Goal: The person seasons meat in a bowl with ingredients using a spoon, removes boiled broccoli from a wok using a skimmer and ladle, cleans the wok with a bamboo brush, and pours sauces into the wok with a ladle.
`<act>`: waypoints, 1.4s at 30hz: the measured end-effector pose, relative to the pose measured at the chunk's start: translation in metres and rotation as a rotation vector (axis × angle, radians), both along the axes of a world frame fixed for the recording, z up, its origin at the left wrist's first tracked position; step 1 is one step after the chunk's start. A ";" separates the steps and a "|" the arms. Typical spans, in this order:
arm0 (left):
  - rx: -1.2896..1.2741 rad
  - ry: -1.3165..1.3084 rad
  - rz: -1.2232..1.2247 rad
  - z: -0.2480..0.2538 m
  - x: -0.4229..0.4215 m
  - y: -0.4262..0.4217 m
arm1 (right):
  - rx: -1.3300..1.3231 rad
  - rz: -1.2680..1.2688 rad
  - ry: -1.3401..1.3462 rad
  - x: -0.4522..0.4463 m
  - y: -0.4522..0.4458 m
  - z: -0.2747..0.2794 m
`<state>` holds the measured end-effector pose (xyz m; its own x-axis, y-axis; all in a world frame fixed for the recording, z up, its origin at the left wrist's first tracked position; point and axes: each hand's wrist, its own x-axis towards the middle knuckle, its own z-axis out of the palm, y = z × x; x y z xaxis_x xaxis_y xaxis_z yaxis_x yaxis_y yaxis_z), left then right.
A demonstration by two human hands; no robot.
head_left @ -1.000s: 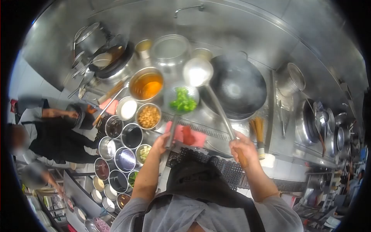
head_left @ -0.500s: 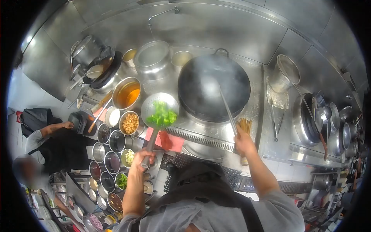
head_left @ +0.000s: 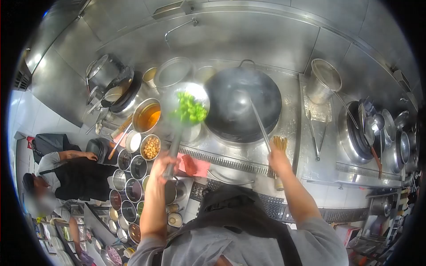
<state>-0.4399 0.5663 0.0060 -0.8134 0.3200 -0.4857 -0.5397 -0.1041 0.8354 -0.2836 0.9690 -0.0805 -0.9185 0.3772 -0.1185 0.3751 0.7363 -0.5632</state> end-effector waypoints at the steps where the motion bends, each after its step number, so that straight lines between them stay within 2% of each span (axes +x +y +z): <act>1: -0.028 0.006 0.010 -0.001 -0.016 0.016 | 0.002 -0.005 0.000 -0.003 -0.002 -0.006; 3: -0.019 0.035 -0.040 -0.015 -0.050 0.042 | 0.087 -0.006 0.080 -0.009 -0.009 -0.018; 4: -0.067 0.039 -0.069 -0.012 -0.058 0.059 | 0.048 0.010 0.160 -0.003 -0.005 -0.028; 5: -0.114 0.043 -0.098 -0.010 -0.063 0.077 | 0.053 0.005 0.159 0.011 -0.003 -0.017; 6: -0.110 0.040 -0.105 -0.013 -0.068 0.090 | -0.089 -0.024 0.082 0.028 -0.003 0.009; 7: -0.215 0.102 -0.135 -0.020 -0.073 0.102 | -0.231 -0.054 0.004 0.043 -0.003 0.022; 8: -0.320 0.163 -0.166 -0.026 -0.073 0.111 | -0.127 -0.082 -0.009 0.057 -0.001 0.017; 9: -0.317 0.156 -0.172 -0.031 -0.068 0.119 | -0.125 -0.087 -0.016 0.071 0.002 0.014; 11: -0.526 0.384 -0.171 -0.038 -0.059 0.130 | -0.034 -0.122 -0.026 0.097 0.009 0.015; 12: -0.676 0.488 -0.255 -0.046 -0.062 0.130 | -0.034 -0.127 -0.029 0.107 0.014 0.016; 13: -0.676 0.487 -0.259 -0.048 -0.059 0.129 | -0.013 -0.113 0.026 0.117 0.018 0.016; 15: -1.010 1.010 -0.164 -0.047 -0.047 0.125 | 0.008 -0.096 0.080 0.127 0.021 0.022; 16: -1.075 0.882 -0.179 -0.033 -0.040 0.121 | 0.017 -0.079 0.032 0.130 0.021 0.026; 17: -1.076 0.879 -0.174 -0.036 -0.039 0.114 | 0.027 -0.058 -0.015 0.130 0.022 0.029; 19: -0.999 0.941 0.026 -0.041 -0.039 0.084 | 0.075 -0.021 -0.019 0.119 0.028 0.017; 21: -0.791 0.939 0.094 -0.040 -0.036 0.054 | 0.125 0.012 -0.023 0.099 0.030 0.005; 22: -0.818 0.707 0.077 -0.036 -0.032 0.041 | 0.123 -0.014 -0.029 0.080 0.029 0.004; 23: -0.702 0.634 0.091 -0.047 -0.031 0.025 | 0.122 -0.036 -0.032 0.063 0.027 0.005; 25: -0.462 0.231 0.070 -0.039 -0.023 0.004 | 0.085 -0.040 0.011 0.041 0.021 0.013; 26: -0.462 0.234 0.087 -0.043 -0.021 -0.009 | 0.033 -0.105 0.029 0.033 0.019 0.019; 28: -0.160 -0.142 0.112 -0.067 -0.021 -0.035 | -0.051 -0.204 0.051 0.015 0.019 0.025; 29: -0.155 -0.144 0.126 -0.080 -0.022 -0.046 | -0.048 -0.189 0.050 0.003 0.019 0.024; 31: 0.063 -0.339 0.151 -0.111 -0.030 -0.068 | 0.075 -0.240 0.017 -0.027 0.020 0.015; 32: 0.086 -0.379 0.095 -0.139 -0.042 -0.091 | 0.019 -0.208 0.037 -0.040 0.021 0.012; 33: 0.093 -0.378 0.104 -0.135 -0.040 -0.093 | 0.024 -0.197 0.038 -0.049 0.020 0.015; 35: -0.293 -0.127 -0.132 -0.119 -0.045 -0.095 | 0.088 -0.043 0.005 -0.061 0.016 0.019; 36: -0.291 -0.127 -0.130 -0.119 -0.050 -0.094 | 0.092 0.029 -0.034 -0.060 0.020 0.015; 37: -0.618 0.187 -0.232 -0.122 -0.055 -0.092 | 0.094 0.030 -0.036 -0.053 0.023 0.024; 39: -1.245 0.836 -0.428 -0.129 -0.061 -0.084 | 0.301 0.174 -0.098 -0.032 0.034 0.045; 41: -1.156 0.743 -0.370 -0.138 -0.056 -0.049 | 0.402 0.191 -0.136 -0.006 0.058 0.045; 42: -1.184 0.598 -0.416 -0.149 -0.055 -0.030 | 0.502 0.204 -0.163 0.006 0.069 0.046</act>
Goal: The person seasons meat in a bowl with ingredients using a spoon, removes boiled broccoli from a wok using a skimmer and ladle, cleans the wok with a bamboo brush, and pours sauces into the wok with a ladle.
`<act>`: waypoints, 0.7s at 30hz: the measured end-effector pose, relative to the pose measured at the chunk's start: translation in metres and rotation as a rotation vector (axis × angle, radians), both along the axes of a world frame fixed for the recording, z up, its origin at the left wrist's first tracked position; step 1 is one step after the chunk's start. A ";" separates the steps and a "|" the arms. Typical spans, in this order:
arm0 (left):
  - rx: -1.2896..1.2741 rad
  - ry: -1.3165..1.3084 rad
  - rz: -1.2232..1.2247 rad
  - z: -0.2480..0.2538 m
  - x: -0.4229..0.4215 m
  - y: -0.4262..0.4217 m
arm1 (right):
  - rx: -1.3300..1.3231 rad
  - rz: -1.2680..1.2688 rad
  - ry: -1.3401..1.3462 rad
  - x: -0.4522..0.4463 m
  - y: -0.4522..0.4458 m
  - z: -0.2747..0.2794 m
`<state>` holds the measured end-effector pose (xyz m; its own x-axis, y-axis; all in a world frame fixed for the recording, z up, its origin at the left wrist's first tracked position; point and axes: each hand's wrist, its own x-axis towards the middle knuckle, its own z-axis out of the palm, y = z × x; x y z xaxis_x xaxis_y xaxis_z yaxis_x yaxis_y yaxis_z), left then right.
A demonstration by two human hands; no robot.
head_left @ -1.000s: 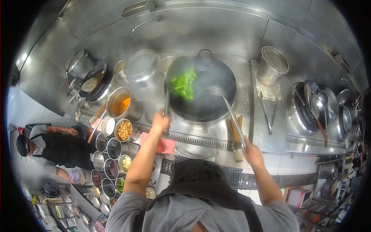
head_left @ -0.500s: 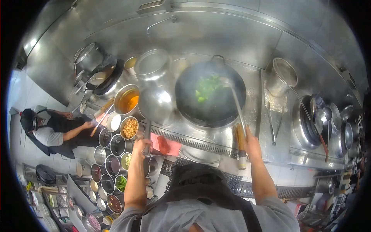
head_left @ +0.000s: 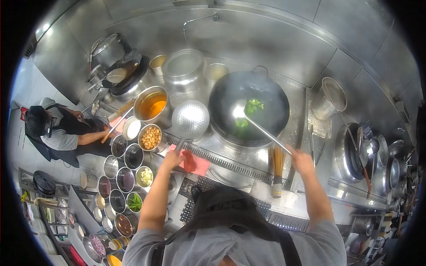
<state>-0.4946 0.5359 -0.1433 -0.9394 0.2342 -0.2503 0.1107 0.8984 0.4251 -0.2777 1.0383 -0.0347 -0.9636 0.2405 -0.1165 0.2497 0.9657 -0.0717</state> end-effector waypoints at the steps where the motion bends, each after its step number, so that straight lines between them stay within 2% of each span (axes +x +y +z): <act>1: -0.049 -0.125 0.046 -0.013 0.000 0.011 | 0.006 -0.005 -0.006 0.011 0.007 0.002; 2: -0.044 -0.130 0.036 -0.023 0.001 0.018 | 0.025 0.000 0.001 0.022 0.013 0.003; 4: 0.043 -0.215 0.292 -0.050 0.005 0.034 | 0.043 -0.001 0.111 0.047 0.020 -0.004; 5: 0.047 -0.225 0.277 -0.062 0.007 0.037 | 0.050 -0.015 0.103 0.060 0.020 -0.012; 7: 0.034 -0.094 0.360 -0.074 0.011 0.037 | -0.327 -0.135 0.302 0.082 0.006 -0.022; 9: 0.066 -0.109 0.332 -0.076 0.020 0.040 | -0.668 -0.429 0.214 0.102 -0.020 -0.022; 11: 0.158 -0.005 0.263 -0.086 0.026 0.036 | -0.826 -0.648 0.154 0.109 -0.043 -0.010; 12: 0.559 -0.086 0.317 -0.094 0.025 0.035 | -0.826 -0.655 0.151 0.112 -0.048 -0.012; 13: 0.554 -0.095 0.313 -0.077 0.028 0.043 | -0.872 -0.666 0.168 0.117 -0.053 -0.014; 15: 1.217 -0.429 0.435 -0.036 0.023 0.057 | -0.920 -0.686 0.168 0.129 -0.061 -0.020; 17: 1.460 -0.791 0.351 -0.023 0.009 0.066 | -0.980 -0.691 0.255 0.138 -0.066 -0.027; 19: 1.377 -0.747 0.447 -0.001 0.009 0.111 | -0.954 -0.665 0.248 0.140 -0.070 -0.019; 21: 1.245 -0.731 0.384 0.000 0.003 0.146 | -0.905 -0.646 0.262 0.143 -0.073 -0.016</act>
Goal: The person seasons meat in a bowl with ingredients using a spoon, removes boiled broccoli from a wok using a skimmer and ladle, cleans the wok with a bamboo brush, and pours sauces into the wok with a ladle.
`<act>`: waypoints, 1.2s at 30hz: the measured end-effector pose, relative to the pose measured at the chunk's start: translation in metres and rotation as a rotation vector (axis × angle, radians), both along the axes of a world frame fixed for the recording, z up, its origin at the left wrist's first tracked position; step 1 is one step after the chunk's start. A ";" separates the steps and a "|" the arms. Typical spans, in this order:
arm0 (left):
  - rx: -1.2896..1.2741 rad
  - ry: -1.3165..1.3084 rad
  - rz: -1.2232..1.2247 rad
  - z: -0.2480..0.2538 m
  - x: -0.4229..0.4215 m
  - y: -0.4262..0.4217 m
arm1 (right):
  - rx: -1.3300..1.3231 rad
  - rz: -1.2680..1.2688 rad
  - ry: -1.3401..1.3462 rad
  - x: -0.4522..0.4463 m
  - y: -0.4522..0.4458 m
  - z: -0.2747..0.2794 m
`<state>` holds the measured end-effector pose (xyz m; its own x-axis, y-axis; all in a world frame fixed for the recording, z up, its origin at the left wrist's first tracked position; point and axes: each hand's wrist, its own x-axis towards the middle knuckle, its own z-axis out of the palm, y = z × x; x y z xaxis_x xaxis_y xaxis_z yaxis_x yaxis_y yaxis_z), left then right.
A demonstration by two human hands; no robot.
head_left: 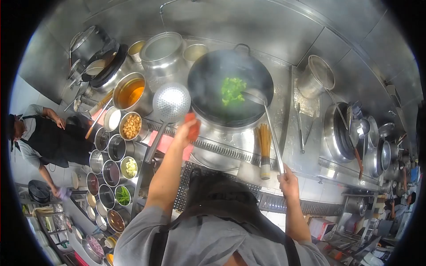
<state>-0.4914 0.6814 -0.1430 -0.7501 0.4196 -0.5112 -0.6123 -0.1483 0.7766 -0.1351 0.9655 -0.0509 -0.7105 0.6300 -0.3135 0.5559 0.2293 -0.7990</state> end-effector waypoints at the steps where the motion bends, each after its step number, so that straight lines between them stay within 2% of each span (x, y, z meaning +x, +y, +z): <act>1: 0.002 0.000 -0.005 -0.001 -0.003 0.018 | 0.002 -0.005 0.000 0.003 0.000 0.000; 3: 0.003 -0.069 0.214 -0.003 -0.010 0.049 | 0.089 0.026 -0.040 0.009 0.001 0.003; 6: 0.012 -0.161 0.037 -0.004 -0.017 0.072 | 0.224 0.076 -0.064 0.014 -0.005 0.016; 7: -0.031 -0.149 0.076 0.021 -0.007 0.082 | 0.271 0.097 -0.111 0.012 -0.011 0.027; 10: -0.026 -0.141 -0.092 0.012 -0.011 0.094 | 0.319 0.123 -0.130 0.011 -0.022 0.045; 13: 0.047 -0.210 -0.002 -0.002 0.000 0.108 | 0.382 0.138 -0.113 0.015 -0.027 0.054; 15: 0.169 -0.254 0.123 -0.005 0.015 0.108 | 0.453 0.197 -0.185 0.022 -0.034 0.087; 18: 0.335 -0.223 0.026 0.065 0.059 0.044 | 0.616 0.357 -0.245 0.035 -0.043 0.152; 19: 0.337 -0.221 0.027 0.076 0.053 0.039 | 0.559 0.384 -0.249 0.038 -0.045 0.168; 21: 0.278 -0.103 -0.128 0.083 0.052 0.018 | 0.488 0.387 -0.323 0.020 -0.048 0.177; 22: 0.165 -0.267 0.127 0.087 0.044 0.034 | 0.422 0.380 -0.395 0.010 -0.051 0.178; 27: 0.044 -0.226 -0.022 0.049 0.007 0.061 | 0.576 0.403 -0.261 -0.067 -0.039 0.078; 29: 0.135 -0.207 -0.084 -0.003 0.016 0.039 | 0.627 0.366 -0.210 -0.080 -0.051 0.049; 30: 0.276 -0.189 -0.146 -0.008 0.032 0.011 | 0.700 0.321 -0.141 -0.088 -0.057 0.042; 31: 0.417 -0.168 -0.206 -0.006 0.058 -0.019 | 0.715 0.298 -0.220 -0.085 -0.073 0.057; 32: 0.237 -0.282 -0.149 0.024 0.082 -0.037 | 0.687 0.297 -0.180 -0.072 -0.080 0.071; 33: 0.007 -0.176 0.015 0.074 0.102 -0.032 | 0.659 0.305 -0.147 -0.056 -0.083 0.083; 35: 0.016 -0.244 0.042 0.106 0.087 -0.033 | 0.569 0.321 -0.117 -0.030 -0.082 0.113; 36: 0.046 -0.300 0.058 0.116 0.072 -0.026 | 0.500 0.316 -0.245 -0.022 -0.084 0.131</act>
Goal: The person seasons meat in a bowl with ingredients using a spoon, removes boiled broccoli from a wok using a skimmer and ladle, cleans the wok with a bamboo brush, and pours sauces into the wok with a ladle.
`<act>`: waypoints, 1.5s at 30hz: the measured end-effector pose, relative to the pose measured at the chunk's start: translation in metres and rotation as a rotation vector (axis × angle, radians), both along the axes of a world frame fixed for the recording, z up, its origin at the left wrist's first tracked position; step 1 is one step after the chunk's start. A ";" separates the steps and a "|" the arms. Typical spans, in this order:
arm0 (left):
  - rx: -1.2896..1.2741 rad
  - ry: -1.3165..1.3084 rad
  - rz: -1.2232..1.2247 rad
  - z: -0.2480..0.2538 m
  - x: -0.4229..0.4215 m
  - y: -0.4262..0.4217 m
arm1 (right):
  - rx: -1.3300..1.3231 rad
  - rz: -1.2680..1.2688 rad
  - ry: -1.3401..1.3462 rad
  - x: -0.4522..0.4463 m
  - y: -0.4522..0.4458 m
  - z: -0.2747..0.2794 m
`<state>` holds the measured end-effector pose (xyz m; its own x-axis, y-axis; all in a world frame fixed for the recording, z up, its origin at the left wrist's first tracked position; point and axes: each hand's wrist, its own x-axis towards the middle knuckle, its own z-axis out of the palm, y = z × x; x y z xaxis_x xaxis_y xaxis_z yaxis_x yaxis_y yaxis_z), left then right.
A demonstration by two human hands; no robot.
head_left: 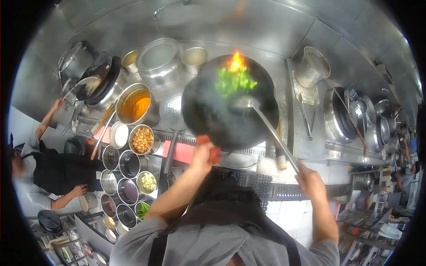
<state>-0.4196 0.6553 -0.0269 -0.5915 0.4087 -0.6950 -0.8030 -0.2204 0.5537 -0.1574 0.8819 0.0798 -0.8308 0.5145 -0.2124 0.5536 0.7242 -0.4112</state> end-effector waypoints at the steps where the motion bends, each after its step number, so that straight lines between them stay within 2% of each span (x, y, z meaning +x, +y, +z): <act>1: 0.027 0.017 0.014 -0.006 -0.017 0.011 | -0.061 0.012 0.005 0.006 0.002 0.007; 3: 0.100 0.053 -0.034 -0.027 -0.046 0.038 | -0.114 0.026 0.014 0.007 0.010 0.010; 5: 0.075 0.063 -0.074 -0.041 -0.069 0.063 | -0.015 0.182 0.041 -0.007 0.020 -0.008; 7: 0.046 0.072 -0.134 -0.054 -0.073 0.071 | 0.135 0.185 0.024 -0.032 0.029 -0.050; 9: -0.021 0.132 -0.069 -0.065 -0.063 0.072 | 0.252 0.166 0.014 -0.053 0.029 -0.091; 10: 0.082 0.129 -0.137 -0.075 -0.053 0.061 | 0.285 0.124 -0.041 -0.060 0.026 -0.106; 12: 0.253 0.105 -0.273 -0.103 -0.035 0.027 | 0.281 0.081 0.095 -0.056 0.016 -0.108; 13: 0.065 0.147 -0.211 -0.067 -0.017 0.029 | 0.230 0.038 0.174 -0.049 0.007 -0.093; 14: 0.027 0.094 -0.136 -0.049 -0.011 0.026 | 0.236 0.035 0.184 -0.039 0.001 -0.087; 16: 0.044 0.070 0.069 -0.034 -0.028 0.051 | 0.004 -0.072 0.298 -0.024 -0.008 -0.075; 17: 0.050 0.065 0.077 -0.032 -0.038 0.059 | -0.112 -0.158 0.265 -0.019 -0.013 -0.066; 20: 0.126 0.099 0.024 -0.037 -0.060 0.084 | -0.049 -0.175 0.385 -0.013 -0.013 -0.061; 23: 0.054 0.104 0.076 -0.035 -0.058 0.088 | 0.084 -0.173 0.437 -0.017 -0.006 -0.050; 25: 0.079 0.265 0.074 -0.012 -0.052 0.082 | 0.142 -0.200 0.449 -0.021 -0.004 -0.042; 26: 0.079 0.262 0.068 -0.010 -0.049 0.079 | 0.143 -0.206 0.447 -0.025 -0.004 -0.038; 28: 0.021 0.426 -0.001 -0.012 -0.038 0.066 | 0.151 -0.243 0.392 -0.034 -0.004 -0.032; 30: 0.051 0.548 0.044 -0.030 -0.016 0.053 | 0.192 -0.192 0.390 -0.039 0.008 -0.069; 31: 0.069 0.654 0.107 -0.033 -0.009 0.053 | 0.078 -0.182 0.301 -0.050 0.004 -0.064; 32: 0.074 0.655 0.112 -0.037 -0.008 0.057 | -0.299 -0.246 0.255 -0.057 -0.003 -0.057; 34: 0.062 0.567 0.138 -0.029 0.001 0.056 | -1.011 -0.451 0.363 -0.069 -0.021 -0.066; 35: 0.043 0.434 -0.010 -0.019 -0.005 0.048 | -1.015 -0.442 0.340 -0.074 -0.027 -0.067; 37: 0.043 0.307 -0.049 -0.015 -0.022 0.038 | -1.479 -0.507 0.495 -0.082 -0.042 -0.060; 38: 0.059 0.192 -0.106 -0.018 -0.023 0.030 | -1.492 -0.511 0.466 -0.081 -0.048 -0.060; 39: 0.046 0.140 -0.061 -0.019 -0.018 0.024 | -1.521 -0.528 0.453 -0.079 -0.052 -0.060; 42: 0.029 0.095 -0.007 -0.013 0.004 0.008 | -1.560 -0.514 0.443 -0.072 -0.055 -0.052; 43: 0.066 0.207 -0.027 -0.019 0.005 0.006 | -1.566 -0.535 0.433 -0.068 -0.056 -0.045; 45: 0.037 0.172 -0.020 -0.014 0.007 0.000 | -1.617 -0.560 0.442 -0.063 -0.056 -0.030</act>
<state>-0.4129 0.6555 -0.0413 -0.6919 0.4450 -0.5685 -0.7015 -0.2286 0.6750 -0.2203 0.8261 0.0499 -0.7752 0.2530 -0.5789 0.2297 -0.7407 -0.6313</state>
